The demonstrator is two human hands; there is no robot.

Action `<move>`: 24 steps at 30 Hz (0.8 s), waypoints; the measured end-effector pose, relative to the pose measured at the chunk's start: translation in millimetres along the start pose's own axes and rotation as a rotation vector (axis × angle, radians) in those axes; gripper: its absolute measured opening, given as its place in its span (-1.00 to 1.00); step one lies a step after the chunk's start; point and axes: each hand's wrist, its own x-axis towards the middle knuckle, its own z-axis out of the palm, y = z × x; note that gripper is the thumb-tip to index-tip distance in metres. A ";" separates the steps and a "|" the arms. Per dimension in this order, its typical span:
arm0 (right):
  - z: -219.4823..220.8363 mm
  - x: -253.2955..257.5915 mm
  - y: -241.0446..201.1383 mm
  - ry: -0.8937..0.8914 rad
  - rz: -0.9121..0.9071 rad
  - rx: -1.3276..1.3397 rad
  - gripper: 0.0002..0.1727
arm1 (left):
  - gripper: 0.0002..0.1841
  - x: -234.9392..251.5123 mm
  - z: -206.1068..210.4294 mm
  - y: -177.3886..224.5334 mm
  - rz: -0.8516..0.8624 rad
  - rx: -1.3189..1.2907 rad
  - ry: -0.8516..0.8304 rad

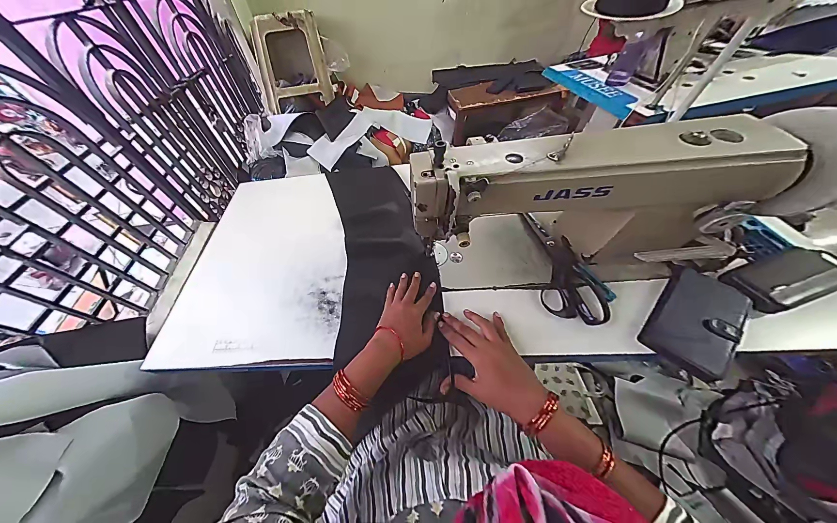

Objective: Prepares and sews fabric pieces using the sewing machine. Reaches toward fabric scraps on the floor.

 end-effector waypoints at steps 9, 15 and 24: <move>-1.5 2.4 0.4 -0.017 -0.015 0.055 -0.09 | -0.43 -4.4 9.1 -7.8 0.061 -0.036 0.100; 1.7 1.9 -1.4 0.002 -0.017 0.046 -0.16 | -0.50 8.4 7.1 -7.1 0.052 -0.049 0.176; 7.2 -0.1 4.1 0.070 -0.058 -0.007 -0.15 | -0.39 -0.9 2.8 -4.3 0.019 0.013 0.028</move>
